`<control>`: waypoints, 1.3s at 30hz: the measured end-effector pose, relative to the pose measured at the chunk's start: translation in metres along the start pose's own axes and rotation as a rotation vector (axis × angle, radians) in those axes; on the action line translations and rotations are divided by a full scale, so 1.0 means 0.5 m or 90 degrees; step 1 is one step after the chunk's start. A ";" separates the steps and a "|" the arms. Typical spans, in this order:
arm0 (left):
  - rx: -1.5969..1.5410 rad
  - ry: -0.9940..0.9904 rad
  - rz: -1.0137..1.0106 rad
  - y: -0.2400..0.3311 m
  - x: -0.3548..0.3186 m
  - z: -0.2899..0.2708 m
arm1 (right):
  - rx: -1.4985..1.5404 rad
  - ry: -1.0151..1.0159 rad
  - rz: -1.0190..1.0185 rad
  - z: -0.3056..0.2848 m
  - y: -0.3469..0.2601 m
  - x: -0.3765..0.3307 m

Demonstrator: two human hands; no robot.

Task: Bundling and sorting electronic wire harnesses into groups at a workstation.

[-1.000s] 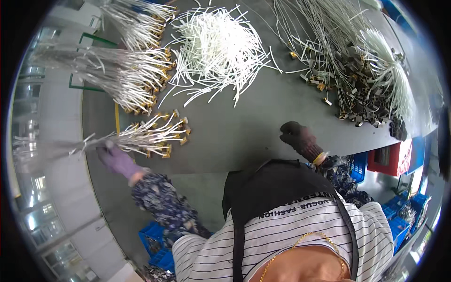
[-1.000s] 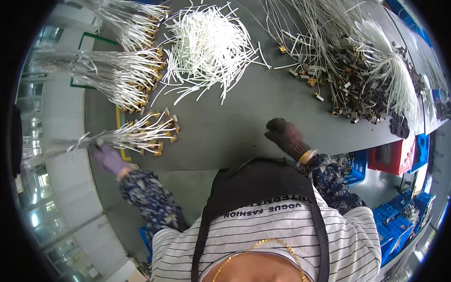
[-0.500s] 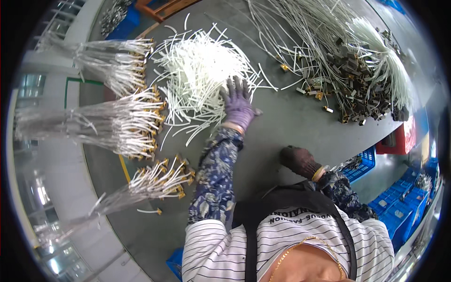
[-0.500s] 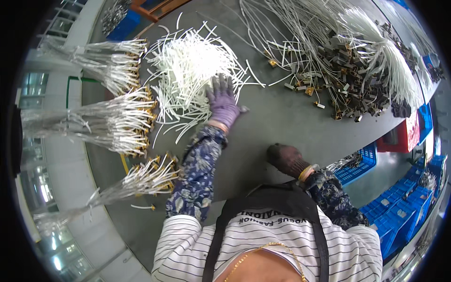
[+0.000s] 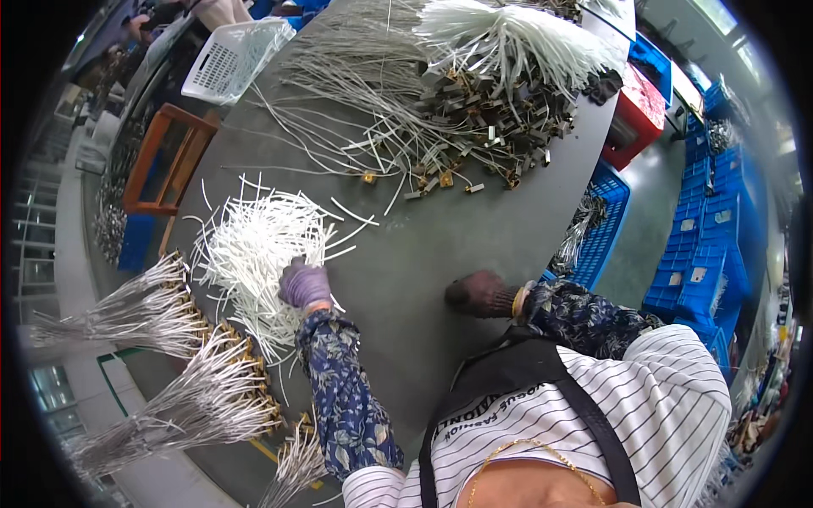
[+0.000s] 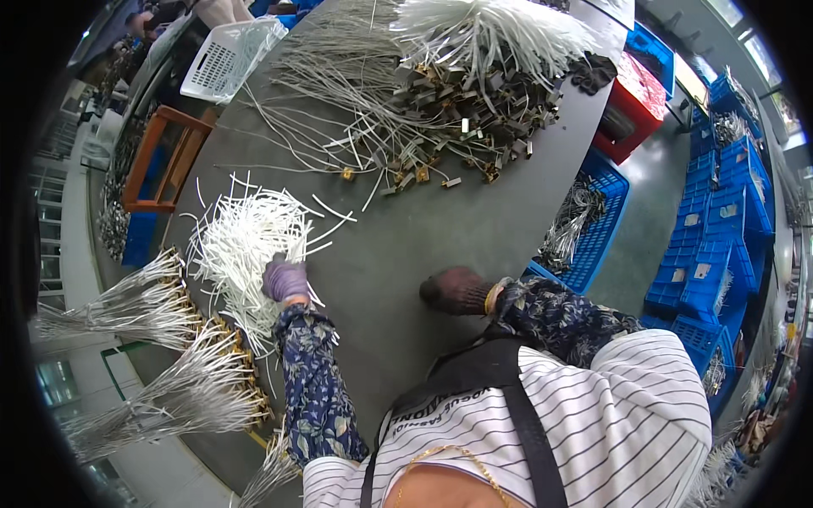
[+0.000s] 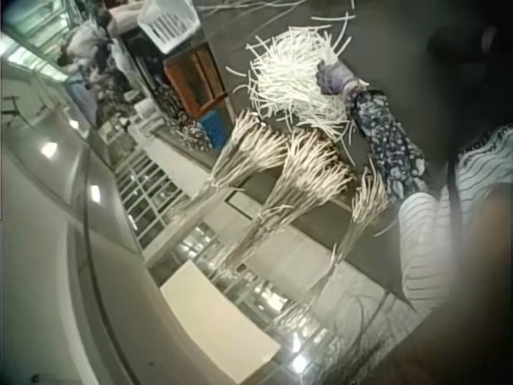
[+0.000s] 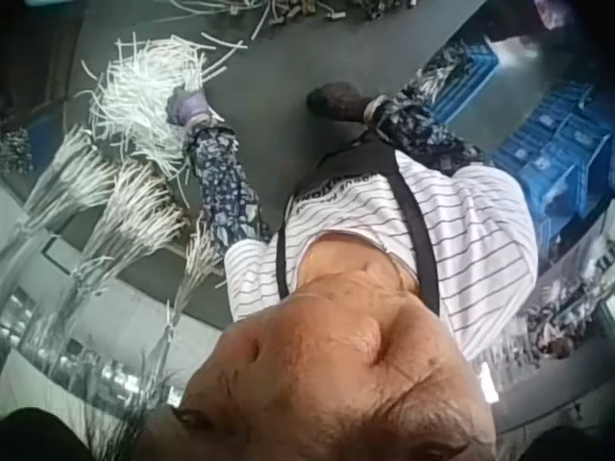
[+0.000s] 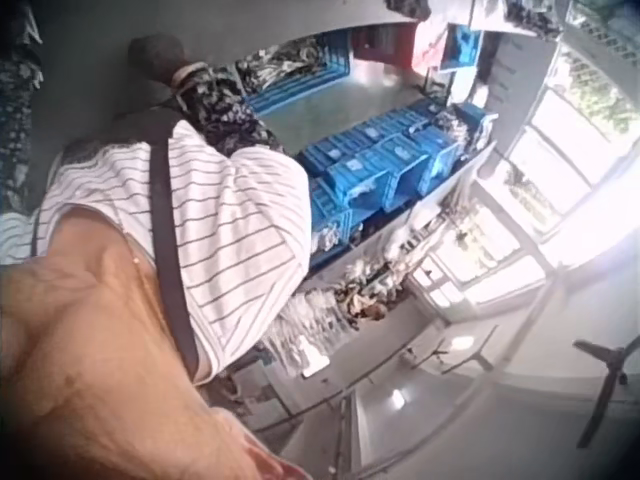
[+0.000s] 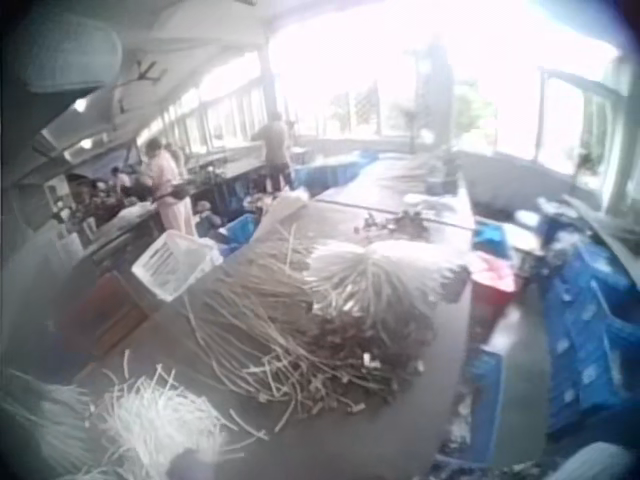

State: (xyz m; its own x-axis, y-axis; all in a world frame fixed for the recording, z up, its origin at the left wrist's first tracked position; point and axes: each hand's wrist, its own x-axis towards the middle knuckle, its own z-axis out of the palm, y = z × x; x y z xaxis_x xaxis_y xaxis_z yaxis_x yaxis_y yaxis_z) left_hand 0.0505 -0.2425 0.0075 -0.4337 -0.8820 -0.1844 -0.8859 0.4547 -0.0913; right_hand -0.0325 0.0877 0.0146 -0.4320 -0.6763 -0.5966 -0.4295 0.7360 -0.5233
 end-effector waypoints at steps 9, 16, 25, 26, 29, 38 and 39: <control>-1.160 0.137 -0.029 -0.104 -0.040 -0.019 | -0.020 -0.025 -0.175 0.032 0.048 0.036; -1.054 0.028 0.027 -0.109 -0.088 0.018 | 0.014 -0.174 0.089 0.092 0.091 0.107; -1.217 0.036 0.064 -0.136 -0.095 -0.091 | 0.411 -0.012 -0.197 -0.014 -0.161 0.067; -1.256 0.029 0.022 -0.132 -0.107 -0.103 | 0.371 -0.004 -0.205 -0.019 -0.195 0.077; -1.315 0.007 0.032 -0.111 -0.143 -0.118 | 0.334 0.075 -0.257 -0.035 -0.277 0.076; -1.525 -0.095 -0.233 -0.025 -0.201 -0.169 | 0.126 0.311 -0.542 -0.112 -0.338 0.120; -1.274 -0.117 -0.052 -0.021 -0.198 -0.171 | 0.104 0.120 -0.422 -0.108 -0.331 0.138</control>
State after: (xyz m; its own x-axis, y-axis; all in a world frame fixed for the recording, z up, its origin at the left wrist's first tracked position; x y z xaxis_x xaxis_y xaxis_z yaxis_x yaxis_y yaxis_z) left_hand 0.0887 -0.1706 0.1105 -0.4868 -0.8098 -0.3276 0.1483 -0.4462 0.8826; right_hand -0.0340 -0.0825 0.0928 -0.2567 -0.9664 -0.0124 -0.5319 0.1520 -0.8330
